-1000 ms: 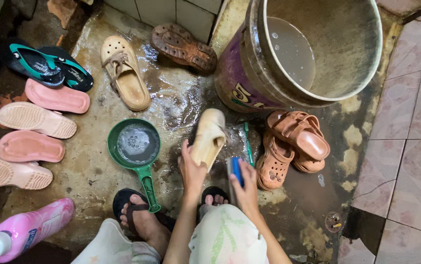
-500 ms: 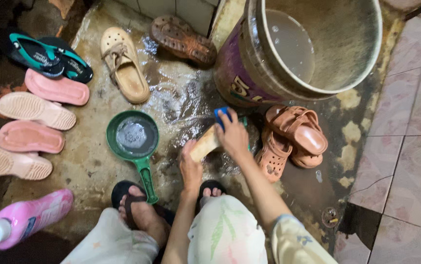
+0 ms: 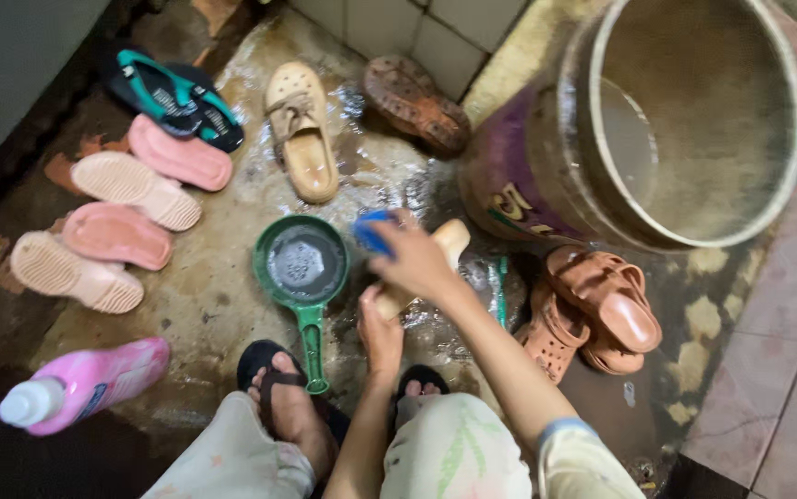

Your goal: The person cleans a pair of shoes by scrubbing them with a brush and water.

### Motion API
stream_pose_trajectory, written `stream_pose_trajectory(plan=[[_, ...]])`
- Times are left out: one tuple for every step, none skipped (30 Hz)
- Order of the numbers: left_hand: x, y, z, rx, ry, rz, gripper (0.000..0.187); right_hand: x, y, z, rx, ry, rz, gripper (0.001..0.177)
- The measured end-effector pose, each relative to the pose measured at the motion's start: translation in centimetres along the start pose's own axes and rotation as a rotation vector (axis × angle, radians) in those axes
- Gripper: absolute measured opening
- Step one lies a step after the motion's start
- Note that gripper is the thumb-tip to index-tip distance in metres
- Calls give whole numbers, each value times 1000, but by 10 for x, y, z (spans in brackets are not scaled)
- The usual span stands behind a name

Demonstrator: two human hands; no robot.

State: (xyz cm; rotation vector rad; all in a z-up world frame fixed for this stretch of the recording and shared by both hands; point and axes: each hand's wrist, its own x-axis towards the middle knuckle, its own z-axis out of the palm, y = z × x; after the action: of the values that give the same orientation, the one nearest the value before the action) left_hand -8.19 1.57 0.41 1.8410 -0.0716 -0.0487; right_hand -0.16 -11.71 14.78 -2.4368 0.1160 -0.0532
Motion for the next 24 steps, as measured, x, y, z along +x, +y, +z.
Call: stream_pose_trajectory(plan=[[-4,-7,0,-17,6,-34,52,11,-15,20,-38,-73,-37,60],[-7,-13,1,-40,7,-63,51,24,-29,44,-77,-141,-72,59],[-9,-19,2,-64,9,-94,50,38,-38,71,-193,-280,-80,56],[-10,-23,3,-83,13,-112,50,51,-44,99,-310,-412,-86,53],[-10,-27,4,-99,17,-128,49,64,-47,128,-306,-414,-89,53],[-10,-30,3,-117,12,-144,49,73,-46,153,-525,-401,-122,37],[-10,-33,3,-127,17,-153,48,77,-40,171,-744,-385,-154,23],[-10,-36,3,-145,20,-166,48,77,-31,180,-744,-385,-148,23],[-10,-39,3,-162,31,-177,48,76,-26,183,-662,-355,-154,24],[-11,-43,2,-181,43,-193,47,72,-24,179,-581,-330,-157,26],[-12,-47,2,-192,64,-203,47,75,-24,168,-583,-335,-149,26],[-9,-53,1,-192,89,-206,48,83,-25,150,-348,-560,-76,40],[-5,-58,1,-181,104,-204,48,85,-29,128,-104,-775,0,56],[-2,-63,2,-178,118,-208,48,76,-34,105,-7,-738,-43,56],[4,-69,2,-194,132,-225,49,63,-37,82,88,-699,-86,56],[5,-70,5,-500,93,-347,49,41,-40,61,109,-605,-119,55],[5,-69,9,-1318,170,-583,54,13,-43,42,130,-512,-152,55],[4,-66,10,-1321,164,-588,54,-12,-44,30,126,-371,-159,52],[2,-61,10,-1113,163,-514,55,-38,-43,22,122,-231,-167,49],[2,-56,10,-908,163,-434,56,-57,-38,20,10,-176,-78,48],[2,-50,10,-703,162,-354,59,-71,-28,21,-102,-120,11,47],[2,-45,9,-496,167,-273,63,-82,-13,23,-157,-72,25,48],[1,-40,9,-288,171,-192,68,-90,5,23,-213,-23,39,48],[0,-37,5,-284,169,-191,68,-87,30,16,-335,-77,232,37]])
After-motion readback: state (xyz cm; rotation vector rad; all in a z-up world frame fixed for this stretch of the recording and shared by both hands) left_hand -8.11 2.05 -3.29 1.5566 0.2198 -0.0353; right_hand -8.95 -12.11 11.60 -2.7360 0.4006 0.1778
